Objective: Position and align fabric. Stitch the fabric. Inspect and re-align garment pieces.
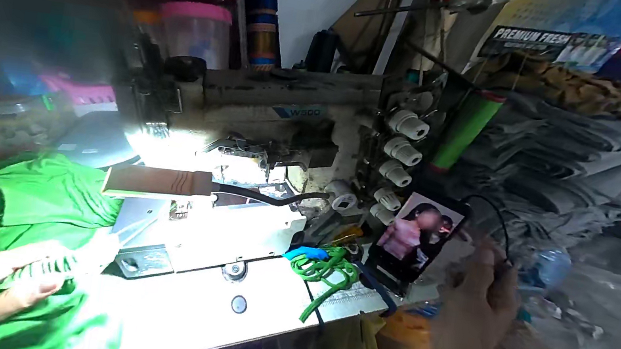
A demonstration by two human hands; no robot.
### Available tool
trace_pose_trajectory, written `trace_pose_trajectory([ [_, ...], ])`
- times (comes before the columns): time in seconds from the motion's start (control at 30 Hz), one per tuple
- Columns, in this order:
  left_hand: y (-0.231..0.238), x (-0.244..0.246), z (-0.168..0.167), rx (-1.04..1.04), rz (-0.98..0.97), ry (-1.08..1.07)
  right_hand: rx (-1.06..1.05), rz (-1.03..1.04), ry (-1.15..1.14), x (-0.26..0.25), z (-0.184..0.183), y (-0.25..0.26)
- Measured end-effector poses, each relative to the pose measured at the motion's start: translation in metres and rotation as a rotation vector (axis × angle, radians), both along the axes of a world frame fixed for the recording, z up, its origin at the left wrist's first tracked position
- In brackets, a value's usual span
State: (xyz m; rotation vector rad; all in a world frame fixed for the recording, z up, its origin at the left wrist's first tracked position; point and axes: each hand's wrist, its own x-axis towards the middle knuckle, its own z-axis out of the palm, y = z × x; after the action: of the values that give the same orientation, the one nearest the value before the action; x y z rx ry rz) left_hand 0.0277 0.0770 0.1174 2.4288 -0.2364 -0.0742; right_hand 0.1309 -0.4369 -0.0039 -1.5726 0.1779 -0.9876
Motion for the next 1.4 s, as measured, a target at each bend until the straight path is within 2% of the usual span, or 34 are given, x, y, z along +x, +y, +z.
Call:
trace_pose_trajectory([
  [0.07,-0.01,-0.008,-0.009,-0.044,0.079,-0.078,-0.049,0.168,-0.036,-0.024,-0.001,0.04],
  [0.17,-0.028,-0.013,-0.015,-0.252,0.086,-0.118,-0.378,0.433,0.044,-0.051,-0.003,0.114],
  [0.23,-0.044,-0.019,-0.015,-0.369,0.062,-0.079,-0.752,0.396,0.069,-0.053,-0.003,0.161],
  [0.3,-0.056,-0.024,-0.018,-0.425,0.042,-0.085,-1.003,0.297,0.024,-0.042,-0.001,0.197],
  [0.47,-0.063,-0.027,-0.032,-0.527,-0.017,-0.104,-1.123,0.299,-0.035,-0.008,0.021,0.274],
  [0.57,-0.058,-0.025,-0.039,-0.5,0.017,-0.109,-1.095,0.52,0.114,0.008,0.032,0.298],
  [0.67,-0.043,-0.03,-0.036,-0.456,0.064,-0.051,-1.047,0.514,-0.065,0.013,0.02,0.286],
  [0.77,-0.033,-0.036,-0.033,-0.453,0.095,0.013,-0.97,0.517,-0.08,0.007,0.017,0.27],
  [0.87,-0.048,-0.034,-0.034,-0.447,0.036,0.023,-1.005,0.459,-0.117,0.006,0.027,0.282],
  [0.97,-0.064,-0.031,-0.032,-0.389,-0.043,0.017,-1.003,0.584,-0.141,0.018,0.021,0.286],
  [1.07,-0.059,-0.039,-0.022,-0.384,-0.076,0.016,-0.771,0.894,0.034,0.011,0.041,0.27],
  [1.1,-0.057,-0.044,-0.019,-0.363,-0.084,-0.002,-0.672,1.081,0.141,0.002,0.05,0.262],
  [1.17,-0.05,-0.058,-0.011,-0.33,-0.147,-0.05,-0.506,1.658,0.339,-0.022,0.059,0.244],
  [1.23,-0.035,-0.079,-0.001,-0.367,-0.274,-0.132,-0.627,2.081,0.429,-0.045,0.059,0.224],
  [1.3,-0.009,-0.103,0.009,-0.462,-0.4,-0.259,-0.832,2.198,0.385,-0.058,0.072,0.2],
  [1.4,0.031,-0.142,0.013,-0.623,-0.361,-0.382,-0.962,2.054,0.272,-0.049,0.118,0.169],
])
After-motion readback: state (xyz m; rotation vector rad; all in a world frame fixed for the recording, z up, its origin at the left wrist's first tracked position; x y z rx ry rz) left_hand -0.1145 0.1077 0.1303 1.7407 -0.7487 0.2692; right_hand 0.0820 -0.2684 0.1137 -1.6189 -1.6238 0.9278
